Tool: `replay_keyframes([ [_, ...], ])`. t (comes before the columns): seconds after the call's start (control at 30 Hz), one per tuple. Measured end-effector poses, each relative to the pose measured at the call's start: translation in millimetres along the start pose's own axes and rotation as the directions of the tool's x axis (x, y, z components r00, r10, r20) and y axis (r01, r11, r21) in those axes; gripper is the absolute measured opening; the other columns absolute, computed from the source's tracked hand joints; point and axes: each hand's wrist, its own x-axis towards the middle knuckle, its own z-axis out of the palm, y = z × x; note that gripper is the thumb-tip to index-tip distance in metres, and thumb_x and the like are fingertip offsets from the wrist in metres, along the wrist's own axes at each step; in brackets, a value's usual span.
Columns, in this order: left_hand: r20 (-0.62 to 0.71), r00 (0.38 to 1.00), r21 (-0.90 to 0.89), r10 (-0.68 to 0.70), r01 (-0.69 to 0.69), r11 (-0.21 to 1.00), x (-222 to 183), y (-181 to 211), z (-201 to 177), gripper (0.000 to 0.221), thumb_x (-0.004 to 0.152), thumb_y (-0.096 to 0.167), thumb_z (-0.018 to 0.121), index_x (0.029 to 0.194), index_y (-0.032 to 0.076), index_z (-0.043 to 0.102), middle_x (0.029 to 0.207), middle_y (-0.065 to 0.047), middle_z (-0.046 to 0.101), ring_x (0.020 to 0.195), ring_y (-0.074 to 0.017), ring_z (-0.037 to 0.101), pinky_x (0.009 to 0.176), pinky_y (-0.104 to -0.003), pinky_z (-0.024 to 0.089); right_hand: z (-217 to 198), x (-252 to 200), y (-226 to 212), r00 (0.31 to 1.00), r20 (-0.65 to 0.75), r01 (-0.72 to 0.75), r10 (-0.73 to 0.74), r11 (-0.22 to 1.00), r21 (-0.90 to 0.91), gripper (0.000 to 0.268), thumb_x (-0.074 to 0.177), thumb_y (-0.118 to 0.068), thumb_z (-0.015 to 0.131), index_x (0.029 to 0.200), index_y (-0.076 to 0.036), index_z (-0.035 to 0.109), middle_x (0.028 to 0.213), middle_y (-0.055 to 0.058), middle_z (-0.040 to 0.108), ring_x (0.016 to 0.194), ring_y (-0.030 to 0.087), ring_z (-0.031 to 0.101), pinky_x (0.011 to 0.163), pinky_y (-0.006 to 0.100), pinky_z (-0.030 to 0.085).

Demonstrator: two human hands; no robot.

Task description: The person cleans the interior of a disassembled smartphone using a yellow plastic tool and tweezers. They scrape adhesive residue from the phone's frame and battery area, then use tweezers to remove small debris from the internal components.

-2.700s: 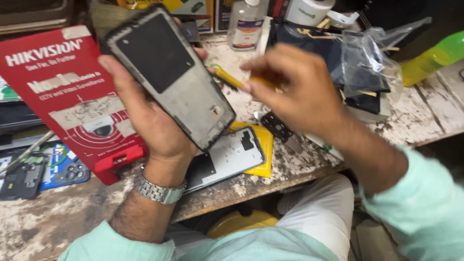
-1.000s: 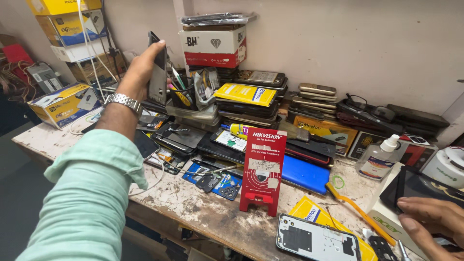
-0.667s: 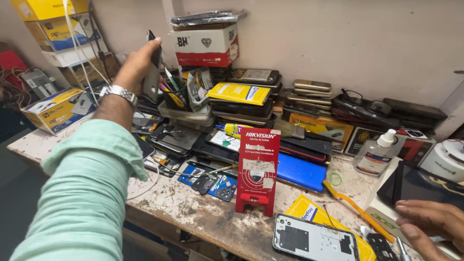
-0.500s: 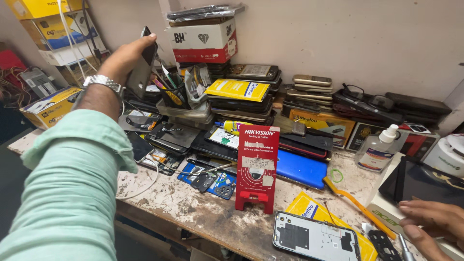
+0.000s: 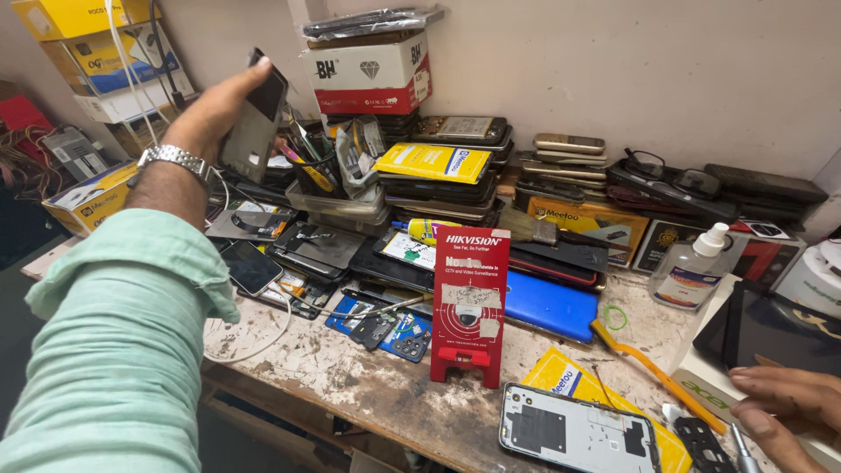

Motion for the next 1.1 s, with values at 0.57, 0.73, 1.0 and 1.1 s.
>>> replay_keyframes([
  [0.57,0.045,0.98,0.238,-0.195,0.179,0.955,7.5,3.8,24.0,0.081,0.092,0.073,0.05,0.137,0.007,0.059,0.112,-0.021,0.069,0.086,-0.0283,0.069,0.075,-0.046,0.058,2.0,-5.8,-14.5,1.0,0.013,0.001,-0.001,0.999,-0.036,0.027,0.092,-0.023,0.068,0.114,-0.007,0.07,0.123,0.014,0.072,0.098,0.022,0.077,0.087,0.036,0.06],
  [0.73,0.071,0.983,0.245,-0.167,0.145,0.959,-1.5,7.3,25.0,0.078,0.093,0.071,0.052,0.136,0.006,0.06,0.111,-0.019,0.069,0.079,-0.0227,0.069,0.07,-0.041,0.057,4.1,-9.5,-17.7,1.0,0.013,-0.018,0.018,0.999,-0.033,0.025,0.093,-0.022,0.069,0.111,-0.006,0.072,0.122,0.014,0.072,0.099,0.023,0.078,0.087,0.036,0.06],
  [1.0,0.135,0.954,0.282,-0.267,0.222,0.934,15.5,-5.1,27.5,0.078,0.095,0.07,0.051,0.136,0.006,0.067,0.114,-0.024,0.069,0.075,-0.0247,0.065,0.069,-0.042,0.055,3.9,-7.9,-21.8,0.999,0.04,0.003,-0.003,1.0,0.011,0.027,0.091,-0.021,0.069,0.113,-0.005,0.071,0.123,0.016,0.073,0.1,0.025,0.079,0.085,0.037,0.06],
  [1.1,0.168,0.986,0.338,-0.018,-0.04,0.94,30.0,-18.5,27.4,0.079,0.099,0.074,0.053,0.147,0.011,0.06,0.134,-0.016,0.06,0.1,-0.0133,0.062,0.085,-0.036,0.05,3.8,-7.7,-21.2,0.999,0.054,-0.012,0.011,1.0,0.02,0.027,0.091,-0.02,0.069,0.113,-0.006,0.071,0.122,0.016,0.073,0.098,0.025,0.079,0.084,0.036,0.061],
])
